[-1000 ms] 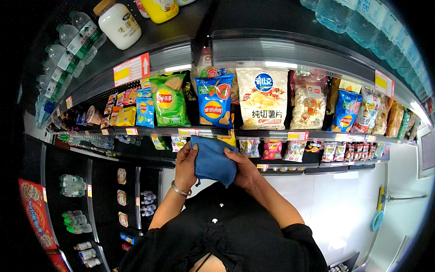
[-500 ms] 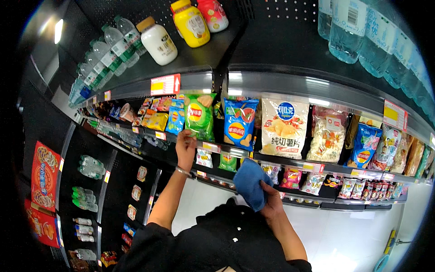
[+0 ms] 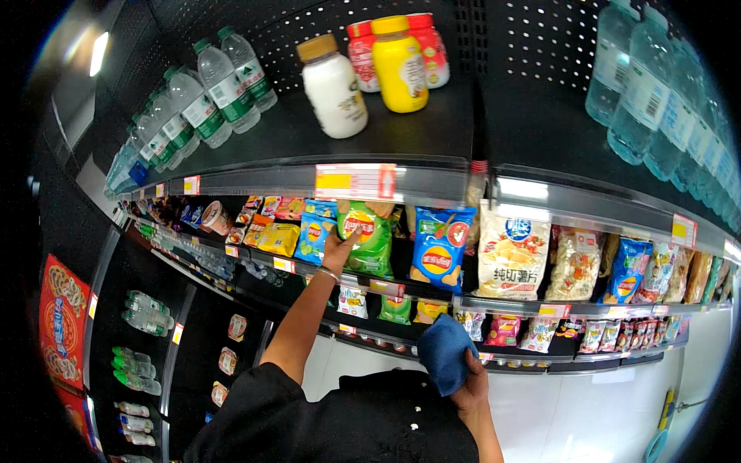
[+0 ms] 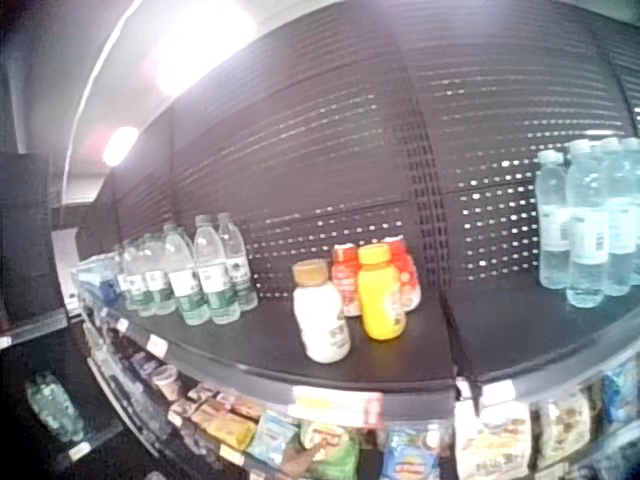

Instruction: The person wipes the surfaces of grocery store shelves and the packaging of various snack items using a blue cloth. They handle multiple snack packages, wiping each one individually before placing them back on the shelf.

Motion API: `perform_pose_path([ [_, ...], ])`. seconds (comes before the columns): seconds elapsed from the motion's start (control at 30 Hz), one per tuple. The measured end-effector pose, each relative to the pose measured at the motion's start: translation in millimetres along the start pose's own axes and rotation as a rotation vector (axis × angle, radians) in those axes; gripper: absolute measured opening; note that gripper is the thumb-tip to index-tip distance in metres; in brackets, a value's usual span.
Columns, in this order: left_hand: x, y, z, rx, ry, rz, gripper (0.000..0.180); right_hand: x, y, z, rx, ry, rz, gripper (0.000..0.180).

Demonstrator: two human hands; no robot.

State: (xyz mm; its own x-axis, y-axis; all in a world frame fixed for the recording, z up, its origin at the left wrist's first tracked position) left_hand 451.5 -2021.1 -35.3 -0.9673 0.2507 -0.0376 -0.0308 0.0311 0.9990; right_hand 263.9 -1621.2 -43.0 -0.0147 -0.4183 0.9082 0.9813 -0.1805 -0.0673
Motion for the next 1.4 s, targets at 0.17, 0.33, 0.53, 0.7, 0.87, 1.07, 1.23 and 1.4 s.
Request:
perform_pose_path([
  [0.17, -12, 6, 3, 0.085, -0.014, 0.126, 0.049, 15, 27, -12, -0.009, -0.036, 0.099, 0.070],
  [0.33, -54, 40, -20, 0.128, 0.074, 0.220, 0.050, 18, 42, -20, -0.015, -0.026, 0.095, 0.067],
  [0.53, -179, 53, -76, 0.218, 0.396, 0.084, 0.039, 28, 60, -20, 0.037, 0.067, 0.183, 0.067],
  [0.7, -224, 34, -110, 0.024, 0.641, -0.464, 0.063, 33, 68, -17, -0.013, 0.068, 0.211, 0.072],
  [0.87, -187, 33, -88, 0.296, 0.927, -1.013, 0.084, 33, 72, -17, 0.005, 0.024, 0.213, 0.073],
  [1.07, -87, 55, -53, 0.559, 0.432, -1.003, 0.064, 31, 74, -22, -0.007, 0.073, 0.234, 0.072],
  [1.23, -14, -9, -106, 0.427, -0.084, -0.386, 0.044, 31, 69, -21, -0.026, 0.021, 0.284, 0.071],
  [1.4, 6, -51, -148, 0.008, -0.200, 0.181, 0.029, 22, 57, -15, -0.057, 0.025, 0.253, 0.069],
])
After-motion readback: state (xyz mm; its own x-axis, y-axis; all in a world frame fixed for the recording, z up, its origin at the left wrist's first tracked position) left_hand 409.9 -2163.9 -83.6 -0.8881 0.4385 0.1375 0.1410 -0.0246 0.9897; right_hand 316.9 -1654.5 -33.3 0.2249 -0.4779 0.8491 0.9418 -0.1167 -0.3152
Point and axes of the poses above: each hand's wrist, its own z-axis away from the middle knuckle, its own x-axis out of the palm, y = z × x, the point moved 1 cm from there along -z, towards the middle knuckle, and after that the axes turned 8 degrees about -x, right-handed, at the moved point
